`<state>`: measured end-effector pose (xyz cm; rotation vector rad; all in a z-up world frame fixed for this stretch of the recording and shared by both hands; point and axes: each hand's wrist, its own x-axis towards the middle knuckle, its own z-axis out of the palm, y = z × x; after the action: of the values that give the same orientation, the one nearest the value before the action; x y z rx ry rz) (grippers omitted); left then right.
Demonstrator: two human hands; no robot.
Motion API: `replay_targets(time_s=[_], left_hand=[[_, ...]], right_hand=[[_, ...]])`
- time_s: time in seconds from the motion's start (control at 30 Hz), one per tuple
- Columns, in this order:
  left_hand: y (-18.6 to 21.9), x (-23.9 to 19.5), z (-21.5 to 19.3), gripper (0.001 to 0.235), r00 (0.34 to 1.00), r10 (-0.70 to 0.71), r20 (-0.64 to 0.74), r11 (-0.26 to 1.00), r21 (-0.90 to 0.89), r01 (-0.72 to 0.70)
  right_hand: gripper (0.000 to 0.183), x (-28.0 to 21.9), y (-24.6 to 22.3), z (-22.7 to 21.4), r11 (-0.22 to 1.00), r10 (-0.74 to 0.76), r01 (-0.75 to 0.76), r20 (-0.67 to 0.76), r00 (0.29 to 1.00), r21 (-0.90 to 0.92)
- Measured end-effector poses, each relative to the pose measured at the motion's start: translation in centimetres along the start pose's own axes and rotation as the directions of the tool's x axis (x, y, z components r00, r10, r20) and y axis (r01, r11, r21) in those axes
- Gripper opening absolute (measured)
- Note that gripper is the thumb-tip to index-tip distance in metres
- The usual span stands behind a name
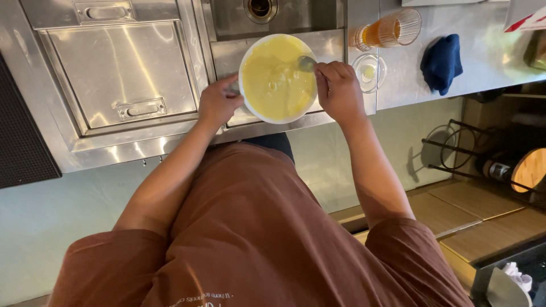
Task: The person stirs a yellow mixture in a bowl with a spoon, then pulls plastic wrap from a box and seals it over the bowl. They carry the covered bowl to a microwave, then wipe the sink area with a blue cloth.
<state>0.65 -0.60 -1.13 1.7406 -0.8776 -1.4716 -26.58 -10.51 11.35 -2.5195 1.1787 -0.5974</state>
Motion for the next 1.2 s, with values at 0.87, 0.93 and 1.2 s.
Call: replay_targets(time_s=[0.87, 0.93, 1.2], left_hand=[[0.5, -0.1, 0.0, 0.062, 0.999, -0.033, 0.007, 0.997, 0.066, 0.032], [0.5, 0.0, -0.2, 0.062, 0.999, -0.037, -0.003, 0.997, 0.061, 0.038], [1.4, -0.6, -0.3, 0.065, 1.0, 0.006, -0.006, 0.995, 0.095, -0.005]], right_hand=[[0.028, -3.7, -2.3, -0.1, 0.984, 0.031, -0.029, 0.008, 0.999, -0.177], [0.029, -3.8, -2.4, 0.1, 0.985, 0.032, -0.039, -0.044, 0.999, -0.168], [0.018, -1.1, 3.4, 4.6, 0.975, 0.1, -0.092, 0.028, 0.995, -0.202]])
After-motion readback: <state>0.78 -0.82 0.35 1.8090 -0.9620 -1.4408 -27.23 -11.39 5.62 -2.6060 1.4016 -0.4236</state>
